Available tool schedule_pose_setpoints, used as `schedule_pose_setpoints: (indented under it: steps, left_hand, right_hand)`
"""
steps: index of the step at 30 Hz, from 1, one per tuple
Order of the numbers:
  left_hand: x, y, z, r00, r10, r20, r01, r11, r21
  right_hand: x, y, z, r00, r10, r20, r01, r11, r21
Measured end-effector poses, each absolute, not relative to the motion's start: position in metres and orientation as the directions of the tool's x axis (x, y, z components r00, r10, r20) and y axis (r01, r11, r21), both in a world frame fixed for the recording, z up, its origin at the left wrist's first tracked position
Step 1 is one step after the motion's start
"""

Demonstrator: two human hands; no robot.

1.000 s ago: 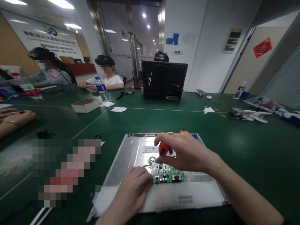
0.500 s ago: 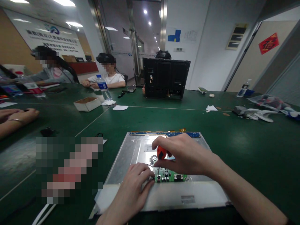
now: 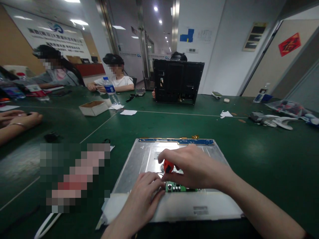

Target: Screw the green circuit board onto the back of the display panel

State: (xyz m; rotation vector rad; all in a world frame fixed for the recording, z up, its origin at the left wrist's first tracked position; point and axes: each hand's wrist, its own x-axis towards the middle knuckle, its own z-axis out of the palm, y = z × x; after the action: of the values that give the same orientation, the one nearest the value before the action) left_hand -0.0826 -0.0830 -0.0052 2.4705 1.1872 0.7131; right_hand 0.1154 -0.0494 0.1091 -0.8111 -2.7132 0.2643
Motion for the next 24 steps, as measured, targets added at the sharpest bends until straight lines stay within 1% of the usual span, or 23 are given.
schedule_pose_setpoints:
  steps: [5,18,24]
  left_hand:
    - [-0.0829,-0.0825,-0.0064,0.547,0.780,0.303,0.625,-0.622,0.472]
    - [-0.0831,-0.0829,-0.0075,0.554,0.761,0.338,0.623,-0.648,0.438]
    - [-0.0834,-0.0833,-0.0076,0.541,0.765,0.348,0.631,-0.644,0.432]
  right_hand:
    - [0.1133,-0.0497,0.1099,-0.797,0.565,0.211,0.515,0.820,-0.252]
    - [0.1117,-0.0505,0.1070,-0.807,0.537,0.248,0.496,0.842,-0.210]
    - [0.1110,-0.0511,0.1071,-0.811,0.529,0.250,0.487,0.847,-0.212]
